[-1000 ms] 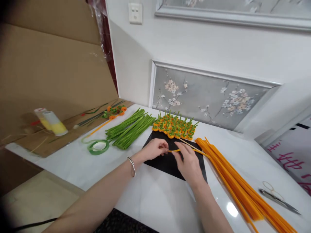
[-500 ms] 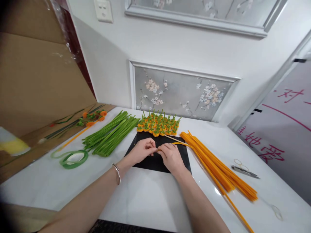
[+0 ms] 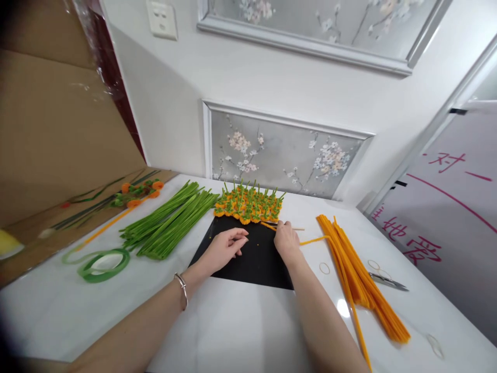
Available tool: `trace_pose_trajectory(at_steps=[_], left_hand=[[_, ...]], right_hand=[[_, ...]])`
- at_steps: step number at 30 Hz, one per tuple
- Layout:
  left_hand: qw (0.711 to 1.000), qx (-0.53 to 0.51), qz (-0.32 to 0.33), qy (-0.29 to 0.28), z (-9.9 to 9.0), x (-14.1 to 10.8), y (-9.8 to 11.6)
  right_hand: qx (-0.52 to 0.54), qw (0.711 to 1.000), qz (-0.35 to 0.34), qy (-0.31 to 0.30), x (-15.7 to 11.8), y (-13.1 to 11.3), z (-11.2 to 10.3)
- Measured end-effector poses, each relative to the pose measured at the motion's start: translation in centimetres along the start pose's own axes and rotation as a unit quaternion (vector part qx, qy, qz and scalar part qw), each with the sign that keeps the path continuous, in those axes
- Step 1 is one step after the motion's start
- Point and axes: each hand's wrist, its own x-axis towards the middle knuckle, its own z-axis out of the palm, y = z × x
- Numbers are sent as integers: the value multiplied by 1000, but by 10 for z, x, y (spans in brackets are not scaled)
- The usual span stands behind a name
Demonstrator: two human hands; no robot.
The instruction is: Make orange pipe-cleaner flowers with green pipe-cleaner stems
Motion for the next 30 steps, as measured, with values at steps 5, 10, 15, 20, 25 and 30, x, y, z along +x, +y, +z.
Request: trace_pose_trajectory(at_steps=[5,10,15,20,25,30], left_hand=[[1000,6,-19,9,-1,2,-3],[997,5,-71,32,-3,3,-4],[996,-28,-80,-16,-5,-1,10],[990,-20,-66,-119,-14,-5,16],[978,24,-70,-195,-21,-9,17],[973,42,-69,-215,-18,-15,26]], right_hand=[[-35,999,-22,-5,1,0,4],[-45,993,-103,27,-17,-11,-6],[-36,971,-228,57,-51,-31,-22],[35,959,-278,49,-72,-37,-35],[261,912,-318,4,-79,-19,-45],[300,896,-326,15,-77,-1,-49]])
